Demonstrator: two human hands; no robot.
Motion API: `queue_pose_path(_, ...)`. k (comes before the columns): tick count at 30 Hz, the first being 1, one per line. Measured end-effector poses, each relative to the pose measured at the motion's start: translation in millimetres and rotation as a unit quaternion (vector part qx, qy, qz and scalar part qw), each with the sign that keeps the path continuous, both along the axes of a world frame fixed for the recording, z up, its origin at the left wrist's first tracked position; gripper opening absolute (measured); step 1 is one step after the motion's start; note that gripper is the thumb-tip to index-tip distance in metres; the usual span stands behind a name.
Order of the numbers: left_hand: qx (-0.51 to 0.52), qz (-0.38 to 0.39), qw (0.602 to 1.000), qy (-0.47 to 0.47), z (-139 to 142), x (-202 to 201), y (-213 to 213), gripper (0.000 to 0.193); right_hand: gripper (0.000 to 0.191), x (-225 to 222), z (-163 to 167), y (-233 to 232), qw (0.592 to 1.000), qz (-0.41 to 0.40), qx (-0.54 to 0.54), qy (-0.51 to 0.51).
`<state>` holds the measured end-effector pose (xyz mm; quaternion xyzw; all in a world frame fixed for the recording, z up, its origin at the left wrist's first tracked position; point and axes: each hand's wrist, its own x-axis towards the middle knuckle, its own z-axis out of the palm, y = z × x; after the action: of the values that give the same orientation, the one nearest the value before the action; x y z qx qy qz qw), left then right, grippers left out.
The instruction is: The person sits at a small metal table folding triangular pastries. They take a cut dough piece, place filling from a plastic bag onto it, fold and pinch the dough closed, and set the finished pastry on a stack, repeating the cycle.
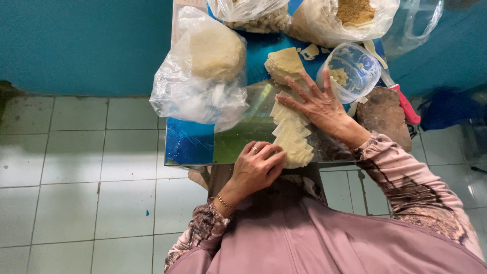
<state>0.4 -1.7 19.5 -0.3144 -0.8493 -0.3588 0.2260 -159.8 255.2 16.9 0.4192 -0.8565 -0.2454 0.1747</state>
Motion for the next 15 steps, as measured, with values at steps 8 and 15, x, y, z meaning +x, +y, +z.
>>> queue_pose_path(8, -0.015, 0.077, 0.996, -0.032, -4.2, -62.4, 16.0, 0.034, 0.072, -9.2, -13.4, -2.3, 0.999, -0.030, -0.020, 0.038)
queue_pose_path(15, -0.113, 0.115, 0.987, -0.028, -24.6, -92.1, 25.8, 0.029, 0.052, -9.0, -6.3, 5.4, 0.997, -0.026, -0.038, 0.063)
